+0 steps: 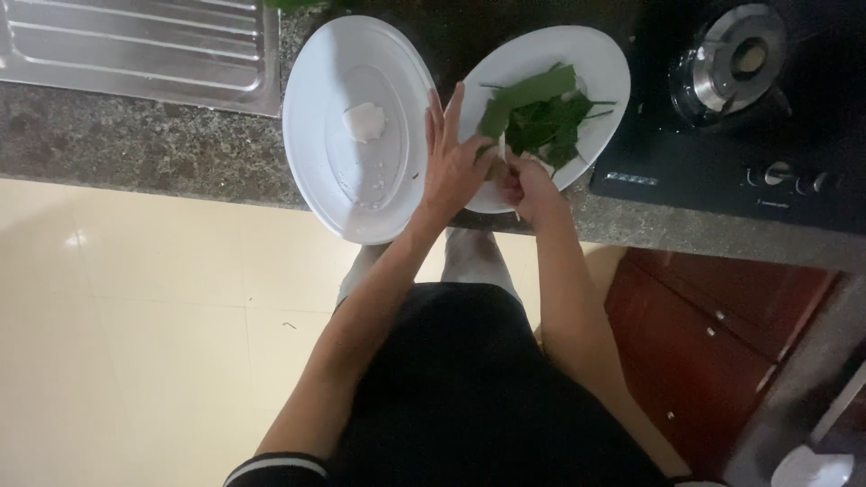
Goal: Assembling and wrapping small dumplings or snacks using green leaves and a white filling.
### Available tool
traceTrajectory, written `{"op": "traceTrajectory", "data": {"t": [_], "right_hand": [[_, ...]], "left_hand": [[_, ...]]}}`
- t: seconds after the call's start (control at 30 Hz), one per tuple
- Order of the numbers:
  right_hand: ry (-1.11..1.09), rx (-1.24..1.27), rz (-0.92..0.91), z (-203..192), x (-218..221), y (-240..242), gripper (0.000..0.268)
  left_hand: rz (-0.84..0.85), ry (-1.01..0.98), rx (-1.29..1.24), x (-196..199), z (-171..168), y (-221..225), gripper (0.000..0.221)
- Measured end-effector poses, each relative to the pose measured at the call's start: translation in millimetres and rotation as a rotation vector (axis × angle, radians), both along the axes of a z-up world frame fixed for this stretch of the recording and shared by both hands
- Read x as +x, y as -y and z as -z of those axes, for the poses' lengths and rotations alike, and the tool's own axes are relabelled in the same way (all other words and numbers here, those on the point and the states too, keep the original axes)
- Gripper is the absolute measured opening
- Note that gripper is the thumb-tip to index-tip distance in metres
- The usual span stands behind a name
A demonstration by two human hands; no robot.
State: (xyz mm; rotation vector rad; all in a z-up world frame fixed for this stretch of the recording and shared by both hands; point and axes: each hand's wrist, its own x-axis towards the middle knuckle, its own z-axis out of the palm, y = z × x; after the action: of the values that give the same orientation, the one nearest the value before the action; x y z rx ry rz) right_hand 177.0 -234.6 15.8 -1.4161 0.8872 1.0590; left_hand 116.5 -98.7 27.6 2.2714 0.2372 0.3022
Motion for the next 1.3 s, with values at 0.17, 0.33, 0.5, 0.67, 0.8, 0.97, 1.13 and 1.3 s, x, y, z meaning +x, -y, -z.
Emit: {"op": "traceTrajectory", "data": {"t": [0.17, 0.33, 0.5, 0.67, 0.8, 0.97, 1.13, 1.3], "right_hand": [[-0.033, 0.130, 0.023, 3.5, -2.9, 4.0, 0.036], [-0.019, 0.251, 0.007, -4.6, -5.2, 3.0, 0.036], [0.069, 0.107, -0.088, -6.1, -8.4, 1.3, 0.035], [0.084, 0.021, -0.069, -26.1, -10.3, -6.5, 0.033], [0.046, 0.032, -0.009, -17.7, -11.6, 2.9, 0.034], [0.009, 0.268, 0.071, -24.3, -10.9, 13.7, 0.037], [-0.011, 0.269, 0.118, -17.1, -12.3, 21.0, 0.037], [-0.005, 0.355, 0.025, 6.2, -16.6, 31.9, 0.039]], "left_hand": [[-0.044, 0.006, -0.028, 0.7, 9.5, 9.6, 0.003], [-0.067, 0.012, -0.049, -0.5, 17.3, 11.4, 0.005], [-0.029, -0.010, -0.088, -1.4, 7.2, 6.0, 0.011], [-0.041, -0.018, -0.081, -2.4, 9.9, 7.2, 0.011], [-0.032, -0.071, -0.143, -0.2, 14.9, 7.0, 0.012], [-0.021, -0.056, 0.026, 2.0, 29.8, 8.4, 0.017], [0.018, -0.053, 0.051, 5.7, 28.8, 7.8, 0.022], [0.051, -0.055, 0.051, 11.3, 28.2, 7.3, 0.015]]}}
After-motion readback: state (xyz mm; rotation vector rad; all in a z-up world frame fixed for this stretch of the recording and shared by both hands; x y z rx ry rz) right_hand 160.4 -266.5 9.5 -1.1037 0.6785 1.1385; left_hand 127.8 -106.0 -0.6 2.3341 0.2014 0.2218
